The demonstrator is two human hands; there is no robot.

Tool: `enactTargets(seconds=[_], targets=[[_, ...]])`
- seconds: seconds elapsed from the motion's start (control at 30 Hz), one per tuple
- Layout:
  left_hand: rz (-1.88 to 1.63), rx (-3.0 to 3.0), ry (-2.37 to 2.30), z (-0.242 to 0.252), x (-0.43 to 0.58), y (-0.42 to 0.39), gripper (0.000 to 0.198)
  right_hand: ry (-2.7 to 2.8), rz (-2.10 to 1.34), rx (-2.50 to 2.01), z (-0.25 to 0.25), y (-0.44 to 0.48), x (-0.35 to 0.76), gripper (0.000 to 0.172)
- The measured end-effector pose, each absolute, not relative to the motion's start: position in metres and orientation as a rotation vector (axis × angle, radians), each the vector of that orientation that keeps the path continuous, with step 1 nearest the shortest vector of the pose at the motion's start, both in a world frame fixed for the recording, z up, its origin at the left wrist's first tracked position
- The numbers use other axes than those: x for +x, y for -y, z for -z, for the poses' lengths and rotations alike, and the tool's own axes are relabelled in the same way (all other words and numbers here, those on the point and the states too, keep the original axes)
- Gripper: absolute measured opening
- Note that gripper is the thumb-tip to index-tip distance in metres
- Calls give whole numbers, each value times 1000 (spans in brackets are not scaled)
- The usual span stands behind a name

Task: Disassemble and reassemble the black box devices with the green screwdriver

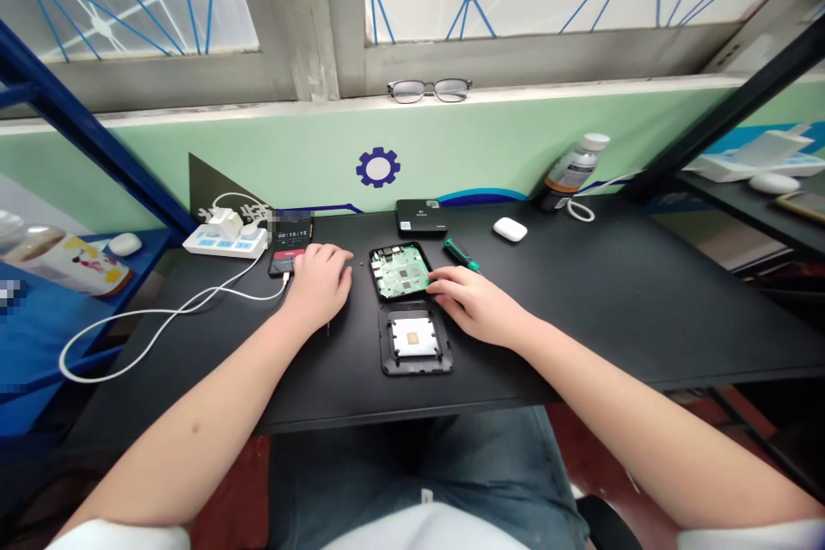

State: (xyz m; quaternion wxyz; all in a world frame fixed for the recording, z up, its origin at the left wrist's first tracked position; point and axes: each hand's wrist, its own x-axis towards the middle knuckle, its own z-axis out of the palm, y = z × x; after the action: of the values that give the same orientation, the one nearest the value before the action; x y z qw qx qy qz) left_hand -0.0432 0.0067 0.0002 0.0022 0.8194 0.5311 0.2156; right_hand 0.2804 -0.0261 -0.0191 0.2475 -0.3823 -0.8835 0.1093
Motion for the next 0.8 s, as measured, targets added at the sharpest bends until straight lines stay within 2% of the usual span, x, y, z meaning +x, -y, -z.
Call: enactTargets(seconds=[0.33, 0.6, 0.8], targets=[[-640, 2598, -1646, -1, -44, -7, 24, 2477, -279, -1063, 18, -2, 272, 29], [-590, 2589, -1657, 3, -42, -6, 37, 2510, -286, -942, 20, -11, 250, 28], [-603, 2606, -1606, 2, -41, -4, 37, 2484, -319, -1075, 16, 3, 271, 28]])
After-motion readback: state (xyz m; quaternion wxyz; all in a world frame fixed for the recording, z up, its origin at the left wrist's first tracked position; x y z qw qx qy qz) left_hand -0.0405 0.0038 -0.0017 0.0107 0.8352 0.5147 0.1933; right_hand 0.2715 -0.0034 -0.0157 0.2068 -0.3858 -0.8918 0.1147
